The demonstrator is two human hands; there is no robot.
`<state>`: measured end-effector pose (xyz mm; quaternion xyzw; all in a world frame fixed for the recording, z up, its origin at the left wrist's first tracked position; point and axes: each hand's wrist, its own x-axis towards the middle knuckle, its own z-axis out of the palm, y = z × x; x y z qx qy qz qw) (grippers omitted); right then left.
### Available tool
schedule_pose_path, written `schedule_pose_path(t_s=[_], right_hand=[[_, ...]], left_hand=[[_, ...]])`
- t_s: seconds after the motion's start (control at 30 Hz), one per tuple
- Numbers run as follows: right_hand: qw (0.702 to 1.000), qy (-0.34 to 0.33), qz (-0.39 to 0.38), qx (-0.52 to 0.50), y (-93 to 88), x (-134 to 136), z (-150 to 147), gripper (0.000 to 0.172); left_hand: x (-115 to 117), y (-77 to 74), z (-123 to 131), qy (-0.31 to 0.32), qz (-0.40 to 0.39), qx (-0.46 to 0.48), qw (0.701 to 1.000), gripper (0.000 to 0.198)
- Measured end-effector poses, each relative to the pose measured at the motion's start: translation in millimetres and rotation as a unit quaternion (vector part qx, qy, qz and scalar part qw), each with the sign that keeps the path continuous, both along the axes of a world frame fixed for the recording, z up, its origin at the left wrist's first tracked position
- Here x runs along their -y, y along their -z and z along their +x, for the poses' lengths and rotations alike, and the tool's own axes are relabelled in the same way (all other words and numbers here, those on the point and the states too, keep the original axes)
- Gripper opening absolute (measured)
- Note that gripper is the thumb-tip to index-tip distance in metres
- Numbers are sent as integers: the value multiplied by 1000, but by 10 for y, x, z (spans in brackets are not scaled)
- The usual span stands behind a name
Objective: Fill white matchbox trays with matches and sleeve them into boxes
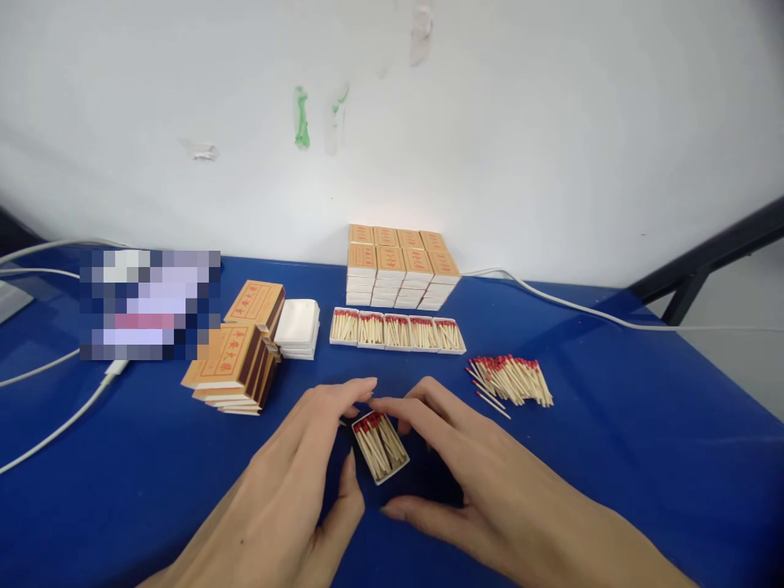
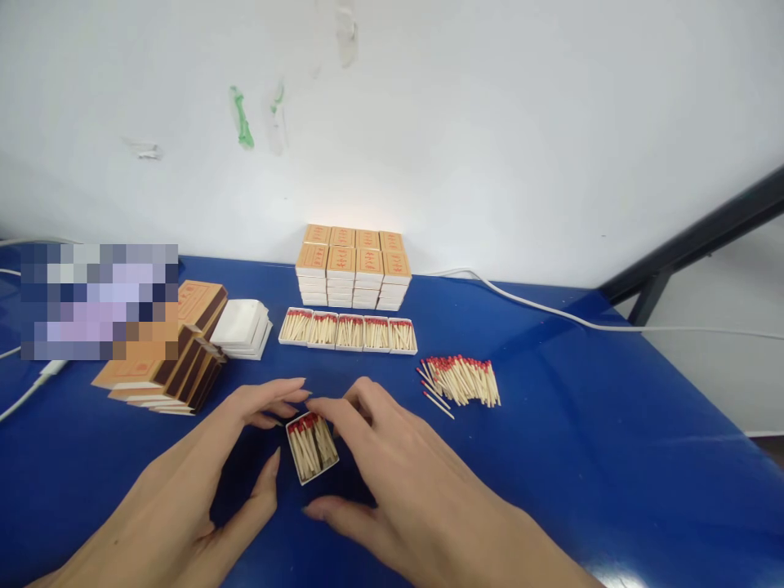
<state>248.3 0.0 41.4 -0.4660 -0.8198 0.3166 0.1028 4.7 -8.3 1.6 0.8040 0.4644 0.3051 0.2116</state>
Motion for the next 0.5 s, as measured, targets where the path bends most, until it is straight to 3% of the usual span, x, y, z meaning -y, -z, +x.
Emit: schedule_pose_path(t_s=[0.17, 0.27, 0.4, 0.5], right_hand=[[999, 20, 35, -33, 107, 23, -47, 39], [998, 24, 53, -22, 109, 24, -41, 47], [999, 32, 30, -15, -20, -15, 50, 61], [991, 97, 88, 18, -98, -79, 214, 28]], left_hand=[[10, 34, -7, -1, 8, 1, 1000, 57], [12, 8, -4, 3, 21, -10, 1000, 60], [12, -46, -4, 16, 29, -29, 999, 68], [24, -62, -9, 33, 42, -58, 997, 75]])
